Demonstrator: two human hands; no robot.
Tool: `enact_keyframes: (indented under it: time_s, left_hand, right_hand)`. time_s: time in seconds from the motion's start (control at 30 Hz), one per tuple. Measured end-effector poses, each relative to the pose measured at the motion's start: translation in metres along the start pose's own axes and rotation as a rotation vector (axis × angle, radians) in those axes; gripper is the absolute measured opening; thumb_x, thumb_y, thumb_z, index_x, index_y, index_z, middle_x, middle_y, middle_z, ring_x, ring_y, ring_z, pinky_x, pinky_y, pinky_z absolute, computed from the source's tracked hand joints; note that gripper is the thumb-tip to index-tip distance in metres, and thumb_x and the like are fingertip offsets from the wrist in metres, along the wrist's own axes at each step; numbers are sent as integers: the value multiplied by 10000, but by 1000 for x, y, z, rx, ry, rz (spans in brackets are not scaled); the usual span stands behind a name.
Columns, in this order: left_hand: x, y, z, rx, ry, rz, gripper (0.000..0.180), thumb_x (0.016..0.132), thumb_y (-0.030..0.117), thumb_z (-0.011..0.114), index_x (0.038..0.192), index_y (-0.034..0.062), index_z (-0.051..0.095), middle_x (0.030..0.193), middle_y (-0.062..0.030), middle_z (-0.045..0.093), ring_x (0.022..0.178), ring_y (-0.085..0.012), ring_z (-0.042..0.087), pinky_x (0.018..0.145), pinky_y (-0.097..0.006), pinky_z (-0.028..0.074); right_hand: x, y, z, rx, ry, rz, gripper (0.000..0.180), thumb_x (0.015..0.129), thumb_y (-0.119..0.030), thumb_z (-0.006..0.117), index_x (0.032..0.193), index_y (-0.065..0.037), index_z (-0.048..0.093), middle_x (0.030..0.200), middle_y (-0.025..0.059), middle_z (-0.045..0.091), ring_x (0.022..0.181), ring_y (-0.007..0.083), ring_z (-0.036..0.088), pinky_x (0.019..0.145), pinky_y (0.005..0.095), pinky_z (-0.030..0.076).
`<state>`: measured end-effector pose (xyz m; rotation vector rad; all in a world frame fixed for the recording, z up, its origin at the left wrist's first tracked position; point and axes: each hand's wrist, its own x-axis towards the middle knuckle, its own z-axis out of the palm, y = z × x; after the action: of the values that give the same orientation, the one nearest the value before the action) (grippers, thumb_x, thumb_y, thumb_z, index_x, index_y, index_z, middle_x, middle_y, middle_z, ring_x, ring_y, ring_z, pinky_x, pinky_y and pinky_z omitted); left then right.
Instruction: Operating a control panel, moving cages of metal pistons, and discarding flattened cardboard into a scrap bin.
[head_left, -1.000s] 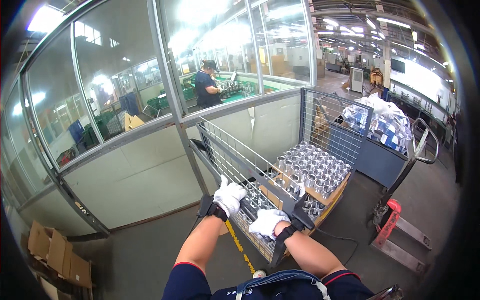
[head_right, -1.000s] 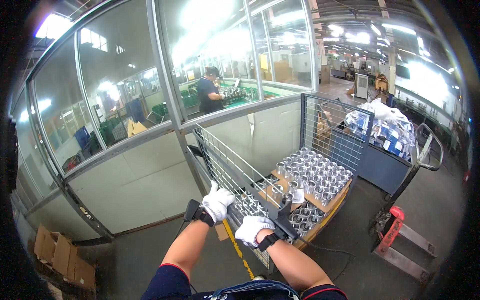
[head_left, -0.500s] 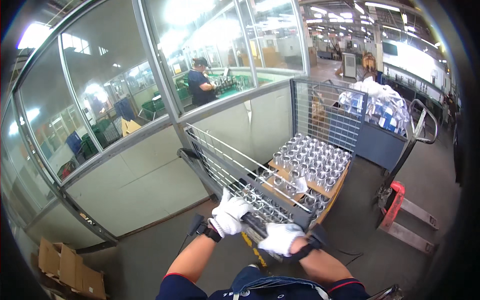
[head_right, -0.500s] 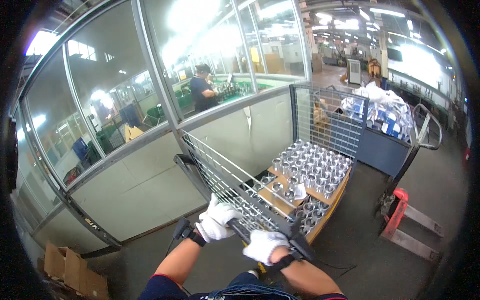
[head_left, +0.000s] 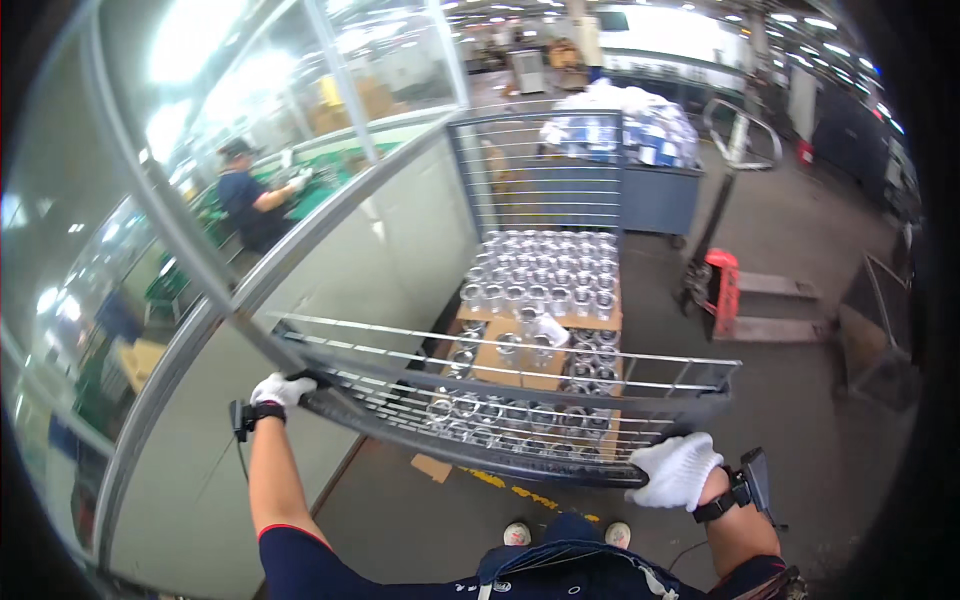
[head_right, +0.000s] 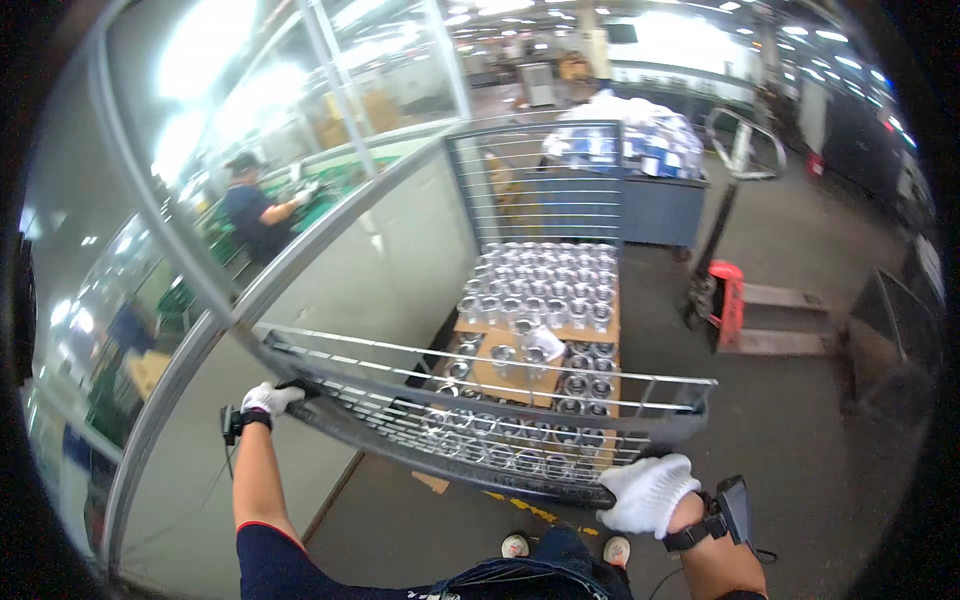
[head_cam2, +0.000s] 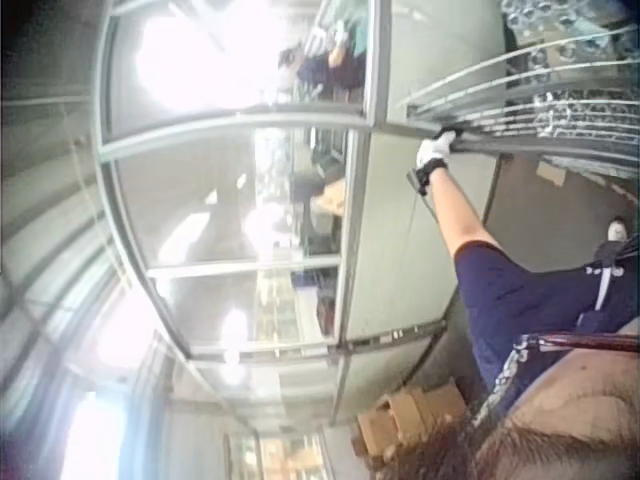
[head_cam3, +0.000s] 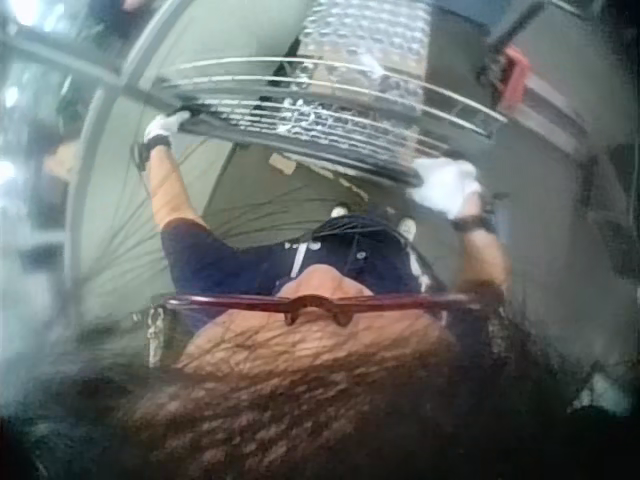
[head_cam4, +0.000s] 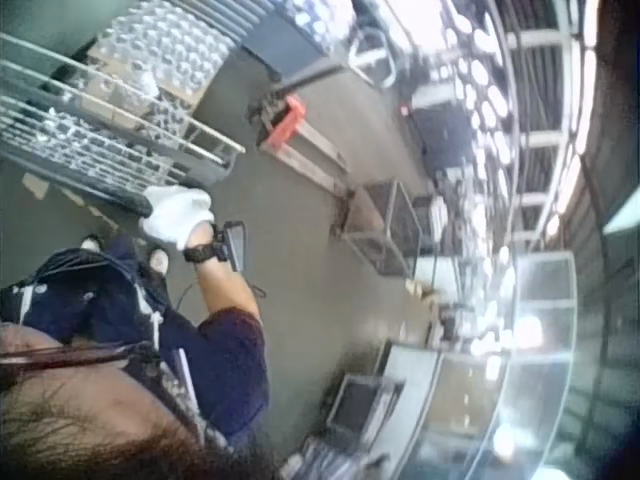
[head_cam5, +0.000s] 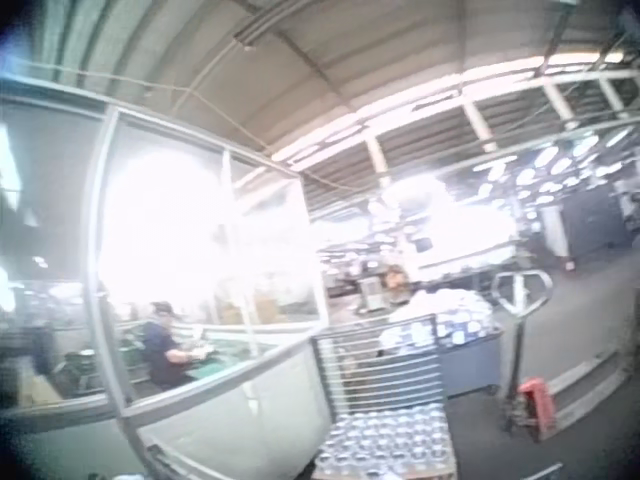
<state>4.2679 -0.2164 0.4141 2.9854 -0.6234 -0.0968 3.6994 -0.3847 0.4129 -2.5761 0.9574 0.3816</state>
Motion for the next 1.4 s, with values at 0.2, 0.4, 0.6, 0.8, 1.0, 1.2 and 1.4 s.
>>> enact_keyframes:
  time_s: [0.2,0.4,0.6,0.8,1.0,1.2,1.4]
  left_hand:
    - [68,28,23,668,-203,165,687,609,577,846,1158,177,734,1251,-112,681,1158,-264,653,973,-413,523]
    - [101,-4,52,668,-86,203,396,814,350,574,1114,152,742,1247,-127,664,1158,-308,643,957,-435,523]
    - [95,-25,74,849,-70,404,353,872,294,528,1091,126,748,1205,-126,687,1114,-302,668,913,-447,538]
    - [37,-3,88,1058,-91,621,334,898,266,491,1044,137,762,1142,-103,713,1052,-300,688,861,-439,560]
    - [-51,-12,87,1111,-133,602,311,912,263,503,1020,144,769,1114,-101,721,1010,-305,700,828,-446,562]
    - [-258,85,58,615,-10,833,284,914,242,553,1178,264,657,945,-144,731,891,-341,709,771,-454,548]
    - [-355,118,64,525,-9,722,256,907,219,572,1150,210,653,910,-142,731,870,-335,715,763,-457,550]
  right_hand:
    - [-5,-13,21,-124,258,114,245,704,-311,631,831,-116,706,728,156,687,724,364,703,656,467,558]
    - [-6,-5,33,-198,502,87,183,641,-298,651,745,-153,691,652,123,656,650,350,685,614,453,552]
    - [-29,7,17,-195,219,289,267,707,-186,660,959,-126,723,850,117,727,835,323,724,701,453,563]
    - [-58,71,46,-281,485,430,134,705,-241,624,748,-289,741,756,-18,722,766,210,713,637,381,513]
    - [-88,129,37,-336,463,390,108,673,-231,644,678,-276,742,713,-29,713,719,212,703,599,364,501]
    - [-114,216,52,-271,632,299,109,661,-247,656,688,-214,757,673,0,693,668,222,676,542,447,420]
    - [-151,261,28,-352,531,300,157,747,-228,641,807,-178,777,785,42,733,776,258,720,617,419,519]
